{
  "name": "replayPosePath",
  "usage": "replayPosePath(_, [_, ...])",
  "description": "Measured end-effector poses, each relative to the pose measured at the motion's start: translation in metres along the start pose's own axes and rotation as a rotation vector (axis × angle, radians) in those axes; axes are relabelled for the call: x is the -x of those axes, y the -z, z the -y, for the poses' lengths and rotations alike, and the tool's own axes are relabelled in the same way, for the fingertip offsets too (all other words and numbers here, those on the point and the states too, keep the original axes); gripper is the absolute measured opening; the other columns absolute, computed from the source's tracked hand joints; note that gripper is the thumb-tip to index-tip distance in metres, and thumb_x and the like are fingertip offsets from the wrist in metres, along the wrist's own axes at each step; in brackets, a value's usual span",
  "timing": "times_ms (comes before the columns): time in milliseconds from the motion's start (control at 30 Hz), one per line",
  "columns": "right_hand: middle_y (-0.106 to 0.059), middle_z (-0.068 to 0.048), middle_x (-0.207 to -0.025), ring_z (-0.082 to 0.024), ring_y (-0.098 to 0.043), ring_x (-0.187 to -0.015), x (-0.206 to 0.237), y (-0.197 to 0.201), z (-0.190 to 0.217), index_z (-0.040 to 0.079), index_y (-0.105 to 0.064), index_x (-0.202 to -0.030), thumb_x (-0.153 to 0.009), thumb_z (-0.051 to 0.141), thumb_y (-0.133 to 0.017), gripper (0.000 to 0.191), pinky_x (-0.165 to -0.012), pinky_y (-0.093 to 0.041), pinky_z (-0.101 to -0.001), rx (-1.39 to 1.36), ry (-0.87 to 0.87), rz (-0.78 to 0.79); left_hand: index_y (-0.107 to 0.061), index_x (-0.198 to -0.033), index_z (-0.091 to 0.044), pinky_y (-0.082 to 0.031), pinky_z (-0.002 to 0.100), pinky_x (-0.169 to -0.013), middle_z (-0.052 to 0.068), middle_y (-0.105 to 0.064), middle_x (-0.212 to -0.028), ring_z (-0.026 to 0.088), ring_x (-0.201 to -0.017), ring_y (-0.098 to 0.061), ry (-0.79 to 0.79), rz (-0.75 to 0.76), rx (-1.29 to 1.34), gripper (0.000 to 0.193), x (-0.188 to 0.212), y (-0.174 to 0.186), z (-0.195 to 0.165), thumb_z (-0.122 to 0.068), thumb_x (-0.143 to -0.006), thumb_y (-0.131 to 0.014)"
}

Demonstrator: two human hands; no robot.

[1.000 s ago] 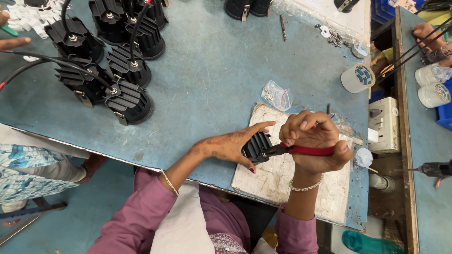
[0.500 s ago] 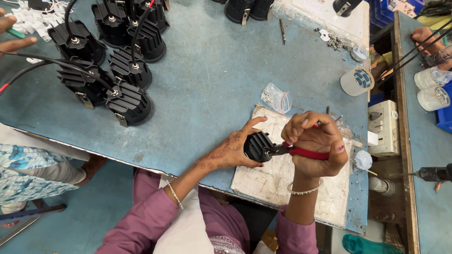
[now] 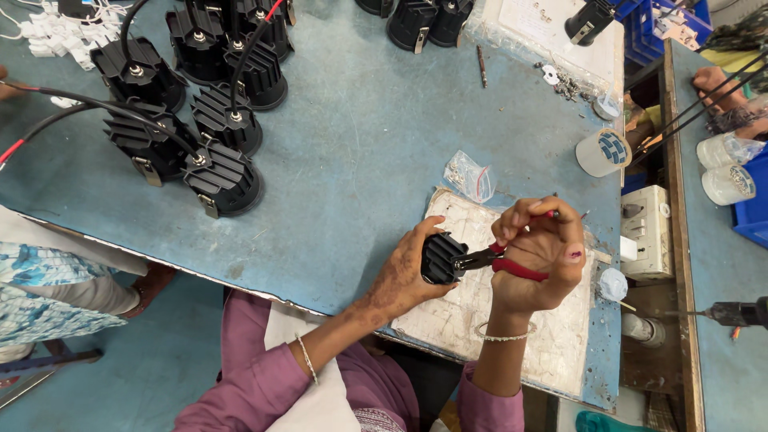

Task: The person uses pliers to strip the insulation from wires attached to black cylindrical electronic components. They then insert the wires into the component housing and secure them with small metal fasteners. The finished units are placed on the table.

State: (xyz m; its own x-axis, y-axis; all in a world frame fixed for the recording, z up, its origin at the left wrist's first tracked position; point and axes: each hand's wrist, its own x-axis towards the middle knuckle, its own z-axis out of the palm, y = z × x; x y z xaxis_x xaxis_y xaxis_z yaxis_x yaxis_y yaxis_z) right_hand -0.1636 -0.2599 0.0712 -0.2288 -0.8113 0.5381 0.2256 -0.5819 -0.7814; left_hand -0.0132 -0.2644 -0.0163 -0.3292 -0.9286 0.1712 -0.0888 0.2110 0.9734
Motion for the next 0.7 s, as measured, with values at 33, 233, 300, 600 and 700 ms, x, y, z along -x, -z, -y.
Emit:
replayPosePath(33, [-0.048,-0.013,-0.093,-0.016,-0.041,-0.075,0.000,-0.001,-0.001,-0.001,-0.051,-0.118,-0.104,0.057,-0.055,0.060,-0.068,-0.037,-0.0286,0.019,0.014,-0.012,-0.035,-0.150,-0.014,-0.048,0.045,-0.110,0.016,-0.058,-0.137,0.035,-0.131,-0.057,-0.027,-0.032,-0.019,0.099,0.001,-0.002,0.001,-0.018,-0.069,-0.092])
replayPosePath(233, [-0.050,-0.011,-0.096,-0.015,-0.043,-0.077,-0.002,-0.009,-0.008,0.000,-0.051,-0.119,-0.106,0.052,-0.055,0.054,-0.070,-0.039,-0.0273,0.019,0.058,-0.093,-0.039,-0.145,-0.009,-0.052,0.042,-0.106,0.018,-0.054,-0.137,0.035,-0.128,-0.057,-0.083,-0.180,-0.072,0.089,0.010,-0.016,0.006,-0.018,-0.073,-0.090])
replayPosePath(300, [-0.051,-0.011,-0.099,-0.016,-0.046,-0.082,-0.002,-0.011,-0.010,0.001,-0.051,-0.121,-0.105,0.051,-0.057,0.052,-0.071,-0.040,-0.0270,0.007,0.079,-0.141,-0.038,-0.145,-0.007,-0.051,0.042,-0.109,0.020,-0.052,-0.138,0.036,-0.130,-0.056,-0.150,-0.231,-0.098,0.088,0.015,-0.019,0.008,-0.018,-0.075,-0.090])
replayPosePath(600, [-0.049,-0.011,-0.096,-0.015,-0.044,-0.078,-0.003,-0.017,-0.005,0.001,-0.051,-0.120,-0.106,0.051,-0.057,0.052,-0.071,-0.039,-0.0270,-0.001,0.060,-0.080,-0.016,-0.155,-0.020,-0.035,0.046,-0.117,0.021,-0.046,-0.145,0.036,-0.140,-0.042,0.014,0.225,-0.183,0.127,-0.012,0.020,0.003,-0.026,-0.060,-0.100])
replayPosePath(700, [-0.049,-0.011,-0.096,-0.017,-0.045,-0.081,-0.004,-0.019,-0.001,0.001,-0.050,-0.120,-0.106,0.051,-0.056,0.053,-0.071,-0.039,-0.0275,-0.006,0.033,-0.052,-0.002,-0.158,-0.021,-0.036,0.047,-0.117,0.024,-0.049,-0.145,0.037,-0.140,-0.045,-0.210,0.545,-0.087,0.140,-0.041,0.052,0.005,-0.019,-0.056,-0.099])
